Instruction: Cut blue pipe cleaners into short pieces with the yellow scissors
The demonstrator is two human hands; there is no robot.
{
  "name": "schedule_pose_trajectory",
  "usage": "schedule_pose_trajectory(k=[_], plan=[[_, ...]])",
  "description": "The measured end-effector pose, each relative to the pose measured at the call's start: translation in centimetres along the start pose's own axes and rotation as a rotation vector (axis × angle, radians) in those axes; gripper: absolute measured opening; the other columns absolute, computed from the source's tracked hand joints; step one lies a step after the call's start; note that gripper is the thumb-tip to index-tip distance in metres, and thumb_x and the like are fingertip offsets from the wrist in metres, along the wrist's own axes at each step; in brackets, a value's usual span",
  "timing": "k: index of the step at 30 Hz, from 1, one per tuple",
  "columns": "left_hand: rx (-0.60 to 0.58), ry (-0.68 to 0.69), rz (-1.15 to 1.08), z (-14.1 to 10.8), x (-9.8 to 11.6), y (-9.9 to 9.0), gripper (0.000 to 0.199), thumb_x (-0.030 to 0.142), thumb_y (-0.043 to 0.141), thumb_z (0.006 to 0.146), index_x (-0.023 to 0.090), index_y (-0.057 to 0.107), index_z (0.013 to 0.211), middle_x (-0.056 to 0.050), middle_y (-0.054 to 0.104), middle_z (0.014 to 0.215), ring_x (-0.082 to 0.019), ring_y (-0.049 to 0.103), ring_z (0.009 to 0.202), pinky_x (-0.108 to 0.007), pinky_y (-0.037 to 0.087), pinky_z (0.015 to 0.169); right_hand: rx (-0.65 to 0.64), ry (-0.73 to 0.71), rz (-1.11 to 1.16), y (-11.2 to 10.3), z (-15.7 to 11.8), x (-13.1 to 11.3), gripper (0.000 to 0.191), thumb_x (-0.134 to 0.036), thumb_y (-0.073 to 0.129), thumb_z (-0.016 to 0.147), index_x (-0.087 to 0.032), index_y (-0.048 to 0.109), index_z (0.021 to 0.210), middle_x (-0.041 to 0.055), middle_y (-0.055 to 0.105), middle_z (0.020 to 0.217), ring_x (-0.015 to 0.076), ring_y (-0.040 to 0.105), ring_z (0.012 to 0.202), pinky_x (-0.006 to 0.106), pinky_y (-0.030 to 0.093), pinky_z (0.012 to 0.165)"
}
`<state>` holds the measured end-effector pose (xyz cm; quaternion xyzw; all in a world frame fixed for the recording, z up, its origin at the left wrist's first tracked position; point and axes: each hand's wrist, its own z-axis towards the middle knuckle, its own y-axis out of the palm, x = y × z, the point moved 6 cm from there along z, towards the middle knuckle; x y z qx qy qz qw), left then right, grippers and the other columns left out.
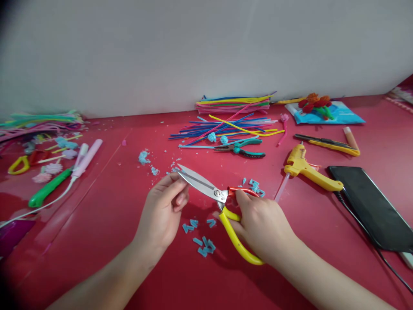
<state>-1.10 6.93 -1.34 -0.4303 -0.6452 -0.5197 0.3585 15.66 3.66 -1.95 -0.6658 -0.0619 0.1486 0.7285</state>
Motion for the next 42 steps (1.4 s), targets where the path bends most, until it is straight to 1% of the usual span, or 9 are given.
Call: schedule_pose_trajectory(k=[9, 18, 20, 23, 27, 30, 33, 36, 42], plan=[[0.000, -0.001, 0.004, 0.1, 0.1, 0.0, 0.006, 0.020, 0.059, 0.068, 0.016, 0.058, 0.072, 0.005, 0.041, 0.054, -0.004, 0.030, 0.044, -0.019, 0.019, 0.040, 0.005, 0.003, 0.007, 0.1, -0.1, 0.1, 0.034, -0.051, 0.034, 0.079, -0.020, 0.040, 0.068, -0.0017, 0.047, 0.046, 0.0107, 0.042, 0.038, 0.024, 0.015, 0.043], [-0.033, 0.021, 0.016, 0.2, 0.3, 0.0, 0.004, 0.019, 0.057, 0.072, 0.015, 0.057, 0.072, 0.003, 0.046, 0.060, -0.003, 0.031, 0.046, -0.019, 0.019, 0.041, 0.020, 0.048, 0.013, -0.3, 0.0, 0.5, 0.034, -0.052, 0.036, 0.078, -0.020, 0.044, 0.068, -0.0017, 0.046, 0.045, 0.0107, 0.039, 0.037, 0.024, 0.016, 0.042], [-0.048, 0.006, 0.036, 0.2, 0.1, 0.1, 0.006, 0.021, 0.057, 0.073, 0.016, 0.057, 0.076, 0.002, 0.050, 0.064, -0.003, 0.031, 0.046, -0.019, 0.018, 0.041, -0.011, 0.101, 0.119, -0.5, 0.2, 0.7, 0.032, -0.051, 0.039, 0.076, -0.020, 0.043, 0.066, -0.0030, 0.044, 0.045, 0.0100, 0.037, 0.038, 0.024, 0.018, 0.042], [-0.130, -0.084, 0.074, -0.1, -0.8, 0.8, 0.010, 0.024, 0.058, 0.072, 0.017, 0.059, 0.079, 0.000, 0.055, 0.069, -0.003, 0.031, 0.045, -0.019, 0.017, 0.040, -0.067, 0.215, 0.426, -0.5, 0.4, 1.0, 0.030, -0.049, 0.046, 0.073, -0.021, 0.041, 0.062, -0.0040, 0.042, 0.049, 0.0093, 0.038, 0.043, 0.022, 0.023, 0.042], [-0.294, -0.236, 0.160, -1.0, -2.4, 2.2, 0.013, 0.027, 0.057, 0.073, 0.016, 0.061, 0.079, -0.002, 0.058, 0.068, -0.003, 0.029, 0.043, -0.019, 0.017, 0.040, -0.112, 0.338, 0.953, -0.4, 0.4, 0.7, 0.026, -0.046, 0.050, 0.072, -0.020, 0.049, 0.073, -0.0063, 0.040, 0.049, 0.0073, 0.035, 0.041, 0.020, 0.027, 0.039], [-0.392, -0.309, 0.222, -1.6, -3.0, 3.1, 0.017, 0.030, 0.055, 0.074, 0.014, 0.061, 0.076, -0.002, 0.057, 0.066, -0.003, 0.029, 0.043, -0.019, 0.018, 0.040, -0.184, 0.431, 1.201, -0.2, 0.3, 0.4, 0.025, -0.044, 0.047, 0.075, -0.019, 0.051, 0.078, -0.0088, 0.036, 0.041, 0.0067, 0.033, 0.035, 0.019, 0.027, 0.036], [-0.449, -0.337, 0.258, -1.9, -3.1, 3.6, 0.019, 0.031, 0.054, 0.074, 0.014, 0.061, 0.075, -0.002, 0.057, 0.064, -0.003, 0.030, 0.043, -0.019, 0.020, 0.041, -0.234, 0.445, 1.253, -0.5, 0.3, 0.1, 0.020, -0.038, 0.046, 0.076, -0.019, 0.049, 0.069, -0.0090, 0.035, 0.035, 0.0064, 0.034, 0.033, 0.019, 0.030, 0.037], [-0.469, -0.332, 0.298, -2.1, -3.2, 3.7, 0.018, 0.031, 0.053, 0.075, 0.015, 0.062, 0.075, -0.001, 0.059, 0.066, -0.003, 0.030, 0.044, -0.018, 0.021, 0.042, -0.254, 0.454, 1.256, -0.8, 0.2, 0.0, 0.015, -0.033, 0.047, 0.075, -0.019, 0.047, 0.069, -0.0095, 0.037, 0.036, 0.0054, 0.033, 0.032, 0.018, 0.027, 0.035], [-0.417, -0.152, 0.521, -1.7, -2.5, 3.1, 0.013, 0.028, 0.057, 0.072, 0.017, 0.061, 0.077, 0.000, 0.057, 0.069, -0.009, 0.047, 0.060, -0.021, 0.034, 0.055, -0.248, 0.419, 1.176, -0.4, 0.1, -0.1, 0.007, -0.024, 0.048, 0.072, -0.020, 0.044, 0.067, -0.0103, 0.030, 0.042, 0.0037, 0.029, 0.034, 0.017, 0.024, 0.035]])
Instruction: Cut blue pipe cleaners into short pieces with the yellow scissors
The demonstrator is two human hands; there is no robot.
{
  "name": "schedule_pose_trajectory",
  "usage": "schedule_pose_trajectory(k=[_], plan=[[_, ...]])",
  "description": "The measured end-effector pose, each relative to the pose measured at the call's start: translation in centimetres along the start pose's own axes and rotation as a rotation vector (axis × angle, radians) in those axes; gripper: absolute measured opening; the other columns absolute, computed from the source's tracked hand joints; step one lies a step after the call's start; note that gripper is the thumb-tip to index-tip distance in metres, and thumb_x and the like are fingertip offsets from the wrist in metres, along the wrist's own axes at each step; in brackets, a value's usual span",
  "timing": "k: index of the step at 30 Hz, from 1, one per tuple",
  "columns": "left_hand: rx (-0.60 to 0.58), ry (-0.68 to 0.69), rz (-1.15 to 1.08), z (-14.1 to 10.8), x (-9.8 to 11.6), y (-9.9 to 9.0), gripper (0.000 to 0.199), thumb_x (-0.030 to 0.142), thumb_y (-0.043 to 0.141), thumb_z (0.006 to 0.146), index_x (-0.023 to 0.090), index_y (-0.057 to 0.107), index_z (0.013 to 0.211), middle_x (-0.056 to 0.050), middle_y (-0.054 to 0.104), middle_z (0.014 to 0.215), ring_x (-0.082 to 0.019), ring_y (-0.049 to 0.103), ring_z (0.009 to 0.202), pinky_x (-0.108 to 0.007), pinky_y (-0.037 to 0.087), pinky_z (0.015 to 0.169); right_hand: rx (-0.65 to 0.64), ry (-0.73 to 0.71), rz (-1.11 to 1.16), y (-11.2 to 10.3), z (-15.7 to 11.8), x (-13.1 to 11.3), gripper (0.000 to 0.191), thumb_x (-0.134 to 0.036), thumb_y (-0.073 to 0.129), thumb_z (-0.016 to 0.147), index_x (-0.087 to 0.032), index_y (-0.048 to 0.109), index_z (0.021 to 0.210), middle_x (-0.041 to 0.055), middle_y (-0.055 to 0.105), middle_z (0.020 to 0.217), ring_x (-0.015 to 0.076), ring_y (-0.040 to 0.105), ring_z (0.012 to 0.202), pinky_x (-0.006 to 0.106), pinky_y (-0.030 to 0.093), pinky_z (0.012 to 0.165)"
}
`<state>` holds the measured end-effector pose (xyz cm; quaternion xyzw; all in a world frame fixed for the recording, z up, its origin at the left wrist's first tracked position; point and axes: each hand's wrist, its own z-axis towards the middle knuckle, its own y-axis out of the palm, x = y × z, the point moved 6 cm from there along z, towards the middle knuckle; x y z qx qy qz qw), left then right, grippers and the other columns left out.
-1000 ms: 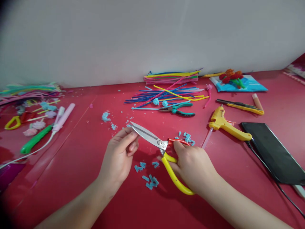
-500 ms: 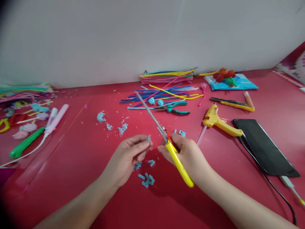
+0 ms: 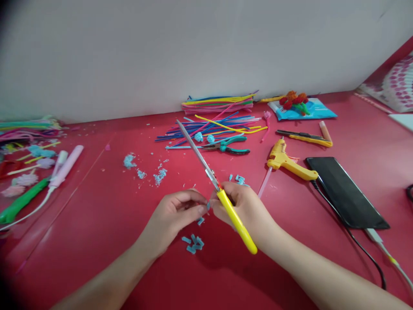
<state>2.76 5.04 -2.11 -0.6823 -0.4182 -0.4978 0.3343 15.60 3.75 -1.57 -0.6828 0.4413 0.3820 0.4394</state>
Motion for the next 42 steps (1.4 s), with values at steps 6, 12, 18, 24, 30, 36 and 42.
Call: schedule_pose_trajectory(k=[6, 12, 18, 24, 30, 36, 42], plan=[[-0.004, 0.011, 0.022, 0.0, -0.1, 0.3, 0.012, 0.027, 0.058, 0.071, 0.016, 0.059, 0.070, 0.000, 0.053, 0.063, -0.010, 0.049, 0.060, -0.022, 0.037, 0.056, 0.037, -0.111, -0.194, -0.2, 0.3, -0.4, 0.017, -0.034, 0.051, 0.070, -0.019, 0.045, 0.065, -0.0071, 0.034, 0.050, 0.0058, 0.032, 0.044, 0.018, 0.027, 0.041], [0.334, 0.092, -0.302, 0.2, 0.3, -3.0, 0.010, 0.021, 0.063, 0.067, 0.017, 0.060, 0.075, 0.004, 0.048, 0.057, -0.003, 0.034, 0.045, -0.016, 0.026, 0.042, 0.179, -0.190, -0.689, -1.2, 0.0, -0.5, 0.030, -0.049, 0.052, 0.068, -0.022, 0.039, 0.070, -0.0051, 0.045, 0.053, 0.0093, 0.039, 0.046, 0.021, 0.025, 0.043], [0.431, 0.132, -0.465, 0.2, 0.6, -4.6, 0.010, 0.021, 0.062, 0.068, 0.015, 0.059, 0.075, 0.005, 0.042, 0.053, -0.003, 0.028, 0.042, -0.017, 0.020, 0.039, 0.148, -0.228, -0.995, -0.4, 0.2, 0.4, 0.030, -0.052, 0.044, 0.073, -0.023, 0.039, 0.076, -0.0020, 0.053, 0.057, 0.0159, 0.052, 0.050, 0.024, 0.023, 0.045], [0.442, 0.132, -0.480, 0.1, 0.7, -4.6, 0.004, 0.017, 0.060, 0.067, 0.016, 0.060, 0.071, 0.006, 0.038, 0.050, -0.003, 0.028, 0.042, -0.017, 0.017, 0.038, 0.187, -0.329, -1.098, 0.2, 0.2, 0.5, 0.028, -0.049, 0.042, 0.076, -0.022, 0.037, 0.074, -0.0019, 0.052, 0.051, 0.0168, 0.053, 0.046, 0.024, 0.021, 0.043], [0.424, 0.146, -0.481, 0.1, 0.8, -4.7, 0.004, 0.019, 0.060, 0.070, 0.017, 0.060, 0.072, 0.006, 0.037, 0.051, -0.003, 0.027, 0.043, -0.016, 0.017, 0.038, 0.214, -0.404, -1.140, 0.3, 0.2, 0.6, 0.026, -0.047, 0.041, 0.077, -0.022, 0.037, 0.073, -0.0030, 0.052, 0.049, 0.0154, 0.052, 0.042, 0.023, 0.019, 0.041], [0.419, 0.138, -0.483, 0.1, 0.7, -4.7, 0.006, 0.021, 0.061, 0.069, 0.017, 0.060, 0.073, 0.006, 0.037, 0.050, -0.003, 0.027, 0.043, -0.017, 0.018, 0.038, 0.232, -0.440, -1.152, 0.3, 0.1, 0.6, 0.025, -0.045, 0.040, 0.078, -0.021, 0.038, 0.073, -0.0023, 0.052, 0.049, 0.0139, 0.050, 0.041, 0.024, 0.018, 0.042], [0.411, 0.142, -0.477, 0.1, 0.8, -4.7, 0.007, 0.021, 0.060, 0.069, 0.017, 0.060, 0.074, 0.006, 0.038, 0.051, -0.003, 0.028, 0.043, -0.017, 0.018, 0.038, 0.235, -0.443, -1.161, 0.3, 0.0, 0.5, 0.024, -0.044, 0.039, 0.078, -0.021, 0.039, 0.073, -0.0020, 0.051, 0.048, 0.0133, 0.049, 0.040, 0.024, 0.018, 0.042]])
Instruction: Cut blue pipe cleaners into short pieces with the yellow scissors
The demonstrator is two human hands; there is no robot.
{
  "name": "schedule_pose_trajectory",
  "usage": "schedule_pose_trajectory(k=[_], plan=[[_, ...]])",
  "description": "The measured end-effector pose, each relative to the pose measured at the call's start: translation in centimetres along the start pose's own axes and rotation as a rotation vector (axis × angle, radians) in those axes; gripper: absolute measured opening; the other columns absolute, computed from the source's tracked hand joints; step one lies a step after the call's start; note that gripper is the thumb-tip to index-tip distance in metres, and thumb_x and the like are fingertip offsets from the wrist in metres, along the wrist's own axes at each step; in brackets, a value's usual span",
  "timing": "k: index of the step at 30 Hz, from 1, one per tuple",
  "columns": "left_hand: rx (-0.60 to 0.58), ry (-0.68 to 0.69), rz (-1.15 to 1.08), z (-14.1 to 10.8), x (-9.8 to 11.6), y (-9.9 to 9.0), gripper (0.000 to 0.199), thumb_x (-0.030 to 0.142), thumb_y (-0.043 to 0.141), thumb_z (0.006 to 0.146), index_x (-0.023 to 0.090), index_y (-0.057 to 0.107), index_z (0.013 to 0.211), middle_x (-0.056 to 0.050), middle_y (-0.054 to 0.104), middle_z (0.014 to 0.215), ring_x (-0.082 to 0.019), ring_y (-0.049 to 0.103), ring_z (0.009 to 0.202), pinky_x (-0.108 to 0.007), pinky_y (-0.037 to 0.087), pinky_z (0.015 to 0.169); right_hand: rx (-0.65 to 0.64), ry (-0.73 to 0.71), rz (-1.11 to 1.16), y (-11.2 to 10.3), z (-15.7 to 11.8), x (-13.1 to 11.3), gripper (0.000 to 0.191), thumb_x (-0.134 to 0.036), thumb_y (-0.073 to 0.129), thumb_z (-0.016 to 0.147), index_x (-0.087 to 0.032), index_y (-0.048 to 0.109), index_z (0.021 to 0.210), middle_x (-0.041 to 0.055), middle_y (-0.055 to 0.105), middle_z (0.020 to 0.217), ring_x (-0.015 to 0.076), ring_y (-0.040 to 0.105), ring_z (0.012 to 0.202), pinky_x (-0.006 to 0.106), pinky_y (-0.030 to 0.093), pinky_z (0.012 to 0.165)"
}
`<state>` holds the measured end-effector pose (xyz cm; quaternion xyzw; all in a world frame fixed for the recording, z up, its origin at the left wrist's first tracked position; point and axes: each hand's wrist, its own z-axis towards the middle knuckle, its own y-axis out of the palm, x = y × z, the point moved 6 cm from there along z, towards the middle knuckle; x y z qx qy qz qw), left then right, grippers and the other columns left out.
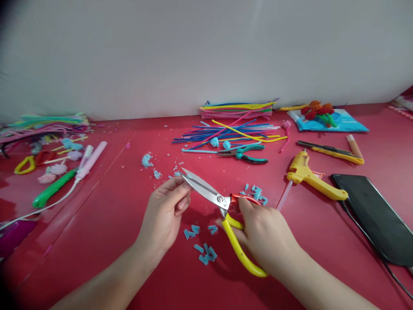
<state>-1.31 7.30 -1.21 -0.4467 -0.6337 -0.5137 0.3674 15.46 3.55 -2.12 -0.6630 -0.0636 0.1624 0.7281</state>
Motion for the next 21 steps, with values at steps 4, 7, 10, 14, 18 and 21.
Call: schedule_pose_trajectory(k=[4, 7, 10, 14, 18, 21], plan=[[-0.012, 0.024, 0.024, 0.0, 0.1, 0.0, 0.009, 0.022, 0.059, 0.070, 0.016, 0.060, 0.076, 0.005, 0.037, 0.051, -0.004, 0.027, 0.043, -0.018, 0.017, 0.039, 0.001, 0.005, -0.009, 0.1, -0.1, 0.2, 0.025, -0.044, 0.039, 0.079, -0.021, 0.039, 0.070, -0.0018, 0.050, 0.046, 0.0128, 0.048, 0.039, 0.023, 0.018, 0.042], [-0.017, 0.037, 0.036, 0.0, 0.1, 0.0, 0.010, 0.023, 0.058, 0.072, 0.015, 0.059, 0.078, 0.005, 0.039, 0.053, -0.003, 0.028, 0.044, -0.018, 0.018, 0.039, -0.020, 0.041, -0.008, 0.1, 0.0, 0.5, 0.027, -0.045, 0.038, 0.078, -0.021, 0.040, 0.068, -0.0010, 0.050, 0.046, 0.0128, 0.047, 0.040, 0.023, 0.018, 0.042], [-0.011, 0.035, 0.035, 0.0, 0.0, -0.1, 0.011, 0.025, 0.059, 0.071, 0.016, 0.057, 0.078, 0.005, 0.038, 0.053, -0.003, 0.029, 0.044, -0.018, 0.018, 0.040, -0.090, 0.123, 0.067, 0.0, 0.1, 0.9, 0.029, -0.047, 0.039, 0.077, -0.021, 0.039, 0.065, -0.0014, 0.050, 0.046, 0.0125, 0.047, 0.041, 0.023, 0.020, 0.043], [-0.011, 0.031, 0.067, 0.1, -0.2, -0.1, 0.014, 0.028, 0.059, 0.071, 0.016, 0.056, 0.078, 0.006, 0.038, 0.051, -0.004, 0.029, 0.042, -0.019, 0.019, 0.039, -0.187, 0.216, 0.128, -0.3, 0.3, 1.2, 0.028, -0.051, 0.043, 0.073, -0.023, 0.043, 0.071, -0.0008, 0.055, 0.054, 0.0155, 0.052, 0.048, 0.023, 0.024, 0.044], [-0.040, 0.037, 0.175, 0.3, -0.3, 0.0, 0.017, 0.030, 0.059, 0.071, 0.016, 0.057, 0.080, 0.004, 0.044, 0.058, -0.004, 0.030, 0.043, -0.019, 0.022, 0.040, -0.210, 0.266, 0.177, -0.6, 0.6, 1.6, 0.028, -0.050, 0.041, 0.075, -0.022, 0.046, 0.074, 0.0016, 0.056, 0.058, 0.0175, 0.054, 0.052, 0.024, 0.027, 0.047], [-0.073, 0.078, 0.347, 0.4, -0.3, 0.2, 0.015, 0.031, 0.058, 0.071, 0.017, 0.058, 0.078, 0.003, 0.046, 0.061, -0.005, 0.033, 0.046, -0.019, 0.027, 0.044, -0.222, 0.267, 0.308, -0.5, 0.6, 1.7, 0.028, -0.047, 0.039, 0.077, -0.022, 0.046, 0.066, 0.0005, 0.052, 0.054, 0.0148, 0.049, 0.050, 0.023, 0.027, 0.046]])
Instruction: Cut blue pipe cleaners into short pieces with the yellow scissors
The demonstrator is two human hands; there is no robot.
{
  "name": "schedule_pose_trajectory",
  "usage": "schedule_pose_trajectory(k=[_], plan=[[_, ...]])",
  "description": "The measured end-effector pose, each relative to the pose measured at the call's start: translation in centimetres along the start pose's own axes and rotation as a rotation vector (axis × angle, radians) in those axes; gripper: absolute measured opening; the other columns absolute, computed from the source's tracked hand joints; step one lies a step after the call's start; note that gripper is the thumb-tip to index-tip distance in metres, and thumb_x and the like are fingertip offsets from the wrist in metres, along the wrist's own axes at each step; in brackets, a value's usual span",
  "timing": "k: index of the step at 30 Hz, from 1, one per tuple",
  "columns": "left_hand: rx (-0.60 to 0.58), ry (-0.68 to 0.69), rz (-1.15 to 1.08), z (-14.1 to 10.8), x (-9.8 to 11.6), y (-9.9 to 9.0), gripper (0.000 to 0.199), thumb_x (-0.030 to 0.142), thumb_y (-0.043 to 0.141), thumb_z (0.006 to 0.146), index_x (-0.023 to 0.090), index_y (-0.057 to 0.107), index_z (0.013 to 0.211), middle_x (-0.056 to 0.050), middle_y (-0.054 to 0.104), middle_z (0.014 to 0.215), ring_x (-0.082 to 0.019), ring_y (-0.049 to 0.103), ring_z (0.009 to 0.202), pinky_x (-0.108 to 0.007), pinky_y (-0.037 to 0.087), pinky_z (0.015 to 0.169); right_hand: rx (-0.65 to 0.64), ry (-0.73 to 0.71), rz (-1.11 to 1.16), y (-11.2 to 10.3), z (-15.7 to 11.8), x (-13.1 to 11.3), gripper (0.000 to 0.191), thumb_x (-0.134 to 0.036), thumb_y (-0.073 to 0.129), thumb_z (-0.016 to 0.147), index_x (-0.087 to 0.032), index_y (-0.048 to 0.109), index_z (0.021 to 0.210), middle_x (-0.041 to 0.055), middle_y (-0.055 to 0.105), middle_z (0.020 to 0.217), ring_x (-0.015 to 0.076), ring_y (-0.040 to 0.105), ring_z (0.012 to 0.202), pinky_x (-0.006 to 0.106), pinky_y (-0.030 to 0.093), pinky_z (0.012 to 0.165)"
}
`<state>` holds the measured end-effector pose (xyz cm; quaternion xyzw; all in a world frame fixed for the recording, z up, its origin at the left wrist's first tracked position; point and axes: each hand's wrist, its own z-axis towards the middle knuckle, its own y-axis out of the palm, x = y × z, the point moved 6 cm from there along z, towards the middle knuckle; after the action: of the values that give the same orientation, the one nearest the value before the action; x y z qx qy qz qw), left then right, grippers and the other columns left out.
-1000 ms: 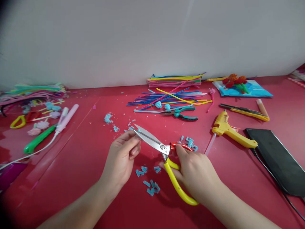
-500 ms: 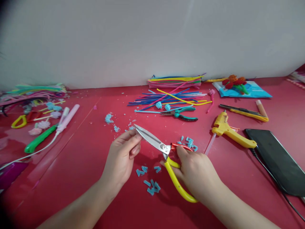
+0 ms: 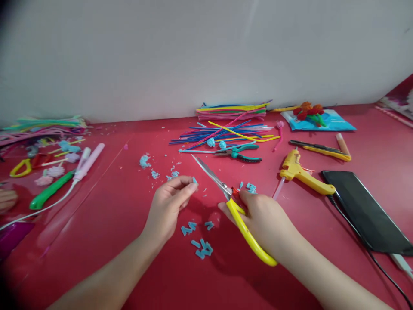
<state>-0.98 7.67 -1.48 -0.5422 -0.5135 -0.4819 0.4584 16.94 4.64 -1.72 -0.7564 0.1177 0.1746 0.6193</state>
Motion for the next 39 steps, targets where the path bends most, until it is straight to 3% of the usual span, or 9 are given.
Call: schedule_pose_trajectory(k=[5, 9, 17, 21, 25, 28, 31, 36, 39], plan=[[-0.130, 0.213, 0.342, -0.7, 0.9, 1.7, 0.009, 0.024, 0.052, 0.074, 0.018, 0.058, 0.072, 0.001, 0.049, 0.066, -0.010, 0.042, 0.058, -0.022, 0.034, 0.054, 0.096, -0.037, 0.247, -0.7, -0.3, -0.6, 0.020, -0.040, 0.043, 0.074, -0.021, 0.045, 0.067, -0.0021, 0.048, 0.054, 0.0111, 0.042, 0.049, 0.021, 0.028, 0.044], [-0.308, 0.310, 0.553, -2.1, 1.0, 3.7, 0.009, 0.018, 0.050, 0.073, 0.019, 0.058, 0.072, 0.000, 0.052, 0.068, -0.011, 0.043, 0.058, -0.023, 0.034, 0.054, 0.056, -0.092, 0.383, -0.5, -0.6, -1.5, 0.010, -0.028, 0.045, 0.071, -0.020, 0.044, 0.067, -0.0041, 0.044, 0.054, 0.0093, 0.038, 0.050, 0.020, 0.028, 0.044], [-0.377, 0.414, 0.627, -2.7, 1.5, 4.3, 0.012, 0.017, 0.048, 0.075, 0.020, 0.059, 0.077, -0.002, 0.058, 0.076, -0.014, 0.051, 0.070, -0.025, 0.037, 0.064, 0.064, -0.084, 0.395, -0.2, -0.6, -1.0, 0.010, -0.028, 0.044, 0.070, -0.018, 0.047, 0.068, -0.0043, 0.044, 0.054, 0.0091, 0.040, 0.051, 0.019, 0.029, 0.044], [-0.265, 0.420, 0.618, -1.3, 1.7, 2.7, 0.013, 0.020, 0.048, 0.076, 0.018, 0.060, 0.071, -0.002, 0.055, 0.071, -0.013, 0.047, 0.062, -0.025, 0.035, 0.059, 0.185, 0.019, 0.258, -1.8, 0.4, 1.7, 0.020, -0.034, 0.043, 0.072, -0.017, 0.052, 0.071, -0.0019, 0.050, 0.054, 0.0103, 0.044, 0.049, 0.020, 0.028, 0.043], [-0.205, 0.407, 0.581, 0.0, 1.5, 1.4, 0.023, 0.026, 0.046, 0.078, 0.017, 0.055, 0.059, -0.002, 0.052, 0.067, -0.013, 0.047, 0.062, -0.025, 0.035, 0.062, 0.138, 0.090, 0.023, -2.3, 1.6, 3.7, 0.022, -0.037, 0.042, 0.072, -0.018, 0.054, 0.069, 0.0012, 0.055, 0.056, 0.0122, 0.049, 0.050, 0.021, 0.028, 0.044], [-0.118, 0.401, 0.579, 0.7, 1.5, 0.4, 0.008, 0.019, 0.051, 0.074, 0.019, 0.058, 0.071, 0.000, 0.052, 0.069, -0.012, 0.046, 0.060, -0.024, 0.034, 0.061, 0.114, 0.087, -0.126, -2.1, 2.1, 4.1, 0.023, -0.033, 0.038, 0.075, -0.018, 0.054, 0.069, 0.0044, 0.058, 0.059, 0.0138, 0.052, 0.052, 0.022, 0.027, 0.045], [-0.070, 0.397, 0.623, 1.1, 1.3, -0.1, 0.015, 0.015, 0.051, 0.072, 0.021, 0.058, 0.083, 0.001, 0.053, 0.070, -0.010, 0.042, 0.055, -0.023, 0.034, 0.059, 0.123, 0.102, -0.191, -2.0, 2.3, 4.4, 0.024, -0.032, 0.037, 0.075, -0.017, 0.055, 0.069, 0.0085, 0.060, 0.061, 0.0167, 0.052, 0.052, 0.024, 0.025, 0.045], [-0.163, 0.461, 0.702, 0.8, 1.6, 0.6, 0.013, 0.013, 0.047, 0.073, 0.019, 0.058, 0.076, -0.001, 0.055, 0.077, -0.011, 0.046, 0.062, -0.023, 0.035, 0.061, 0.180, 0.112, -0.224, -2.3, 2.1, 4.0, 0.027, -0.038, 0.036, 0.077, -0.018, 0.053, 0.072, 0.0097, 0.060, 0.065, 0.0179, 0.052, 0.056, 0.024, 0.025, 0.046], [-0.340, 0.457, 0.771, -0.1, 1.5, 1.7, 0.024, 0.007, 0.047, 0.067, 0.021, 0.058, 0.083, 0.000, 0.055, 0.081, -0.011, 0.047, 0.061, -0.023, 0.036, 0.059, 0.200, 0.103, -0.195, -2.2, 1.7, 3.1, 0.027, -0.042, 0.037, 0.076, -0.019, 0.051, 0.071, 0.0069, 0.059, 0.063, 0.0157, 0.051, 0.054, 0.023, 0.024, 0.045]])
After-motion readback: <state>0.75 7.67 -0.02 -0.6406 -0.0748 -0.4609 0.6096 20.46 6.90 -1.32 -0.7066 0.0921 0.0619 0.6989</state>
